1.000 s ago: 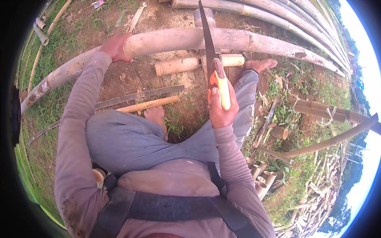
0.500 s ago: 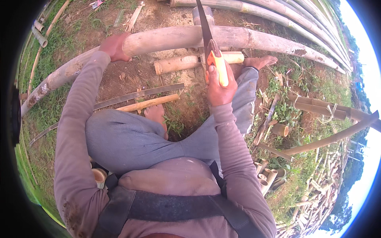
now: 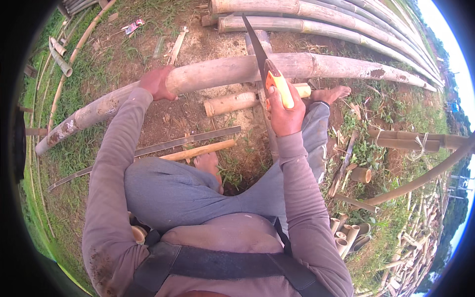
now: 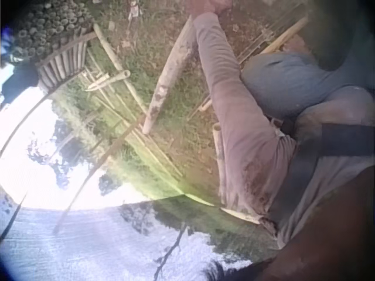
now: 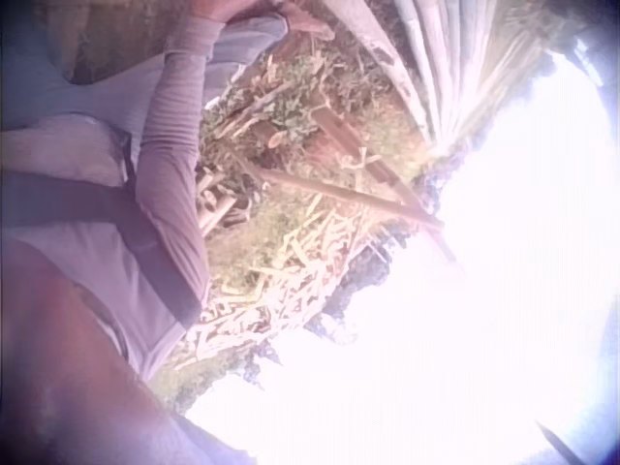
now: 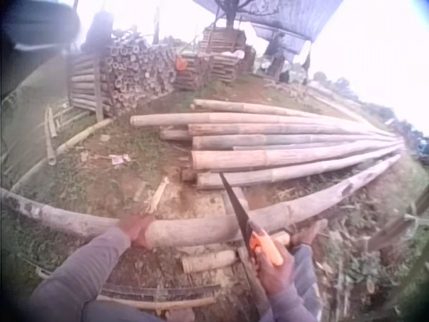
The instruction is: The person uses a hand saw to cut long bamboo poles into shorter sections. They position each pole on a small wooden support, saw through it, then move the cut piece aside and repeat the process with additional poles.
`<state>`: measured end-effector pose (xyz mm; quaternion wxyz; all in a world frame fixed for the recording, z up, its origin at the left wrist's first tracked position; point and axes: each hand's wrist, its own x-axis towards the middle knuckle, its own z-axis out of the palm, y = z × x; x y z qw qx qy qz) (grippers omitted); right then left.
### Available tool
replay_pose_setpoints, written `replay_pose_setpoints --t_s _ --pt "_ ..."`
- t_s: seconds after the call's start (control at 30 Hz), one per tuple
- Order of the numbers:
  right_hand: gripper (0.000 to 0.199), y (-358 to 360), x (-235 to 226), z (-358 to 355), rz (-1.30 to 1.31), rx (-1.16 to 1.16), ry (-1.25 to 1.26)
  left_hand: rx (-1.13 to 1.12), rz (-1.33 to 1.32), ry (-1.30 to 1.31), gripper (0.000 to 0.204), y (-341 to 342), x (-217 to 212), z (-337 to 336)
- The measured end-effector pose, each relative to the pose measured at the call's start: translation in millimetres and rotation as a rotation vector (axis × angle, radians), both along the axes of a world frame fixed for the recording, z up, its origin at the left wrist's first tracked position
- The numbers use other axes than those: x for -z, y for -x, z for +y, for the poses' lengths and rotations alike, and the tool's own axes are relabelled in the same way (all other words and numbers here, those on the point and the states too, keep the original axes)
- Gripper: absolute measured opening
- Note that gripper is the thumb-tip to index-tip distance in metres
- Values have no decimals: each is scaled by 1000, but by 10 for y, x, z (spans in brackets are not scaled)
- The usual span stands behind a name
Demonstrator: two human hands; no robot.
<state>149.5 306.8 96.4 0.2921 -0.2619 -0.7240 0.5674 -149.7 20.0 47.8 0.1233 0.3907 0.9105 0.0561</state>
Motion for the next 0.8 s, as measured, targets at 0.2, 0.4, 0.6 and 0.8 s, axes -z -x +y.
replay_pose_setpoints --t_s 0.2,0.4,0.6,0.8 --pt "49 -323 461 -141 127 -1 -91 5 7 -3 112 19 -24 24" --pt "32 18 14 -155 163 127 -153 -38 -40 101 116 55 -116 92" --pt "27 -286 -132 -161 -48 94 -248 -23 -46 96 117 74 -21 50" --pt "30 -2134 -105 -895 -40 105 -181 -39 -49 44 109 -7 -29 23"
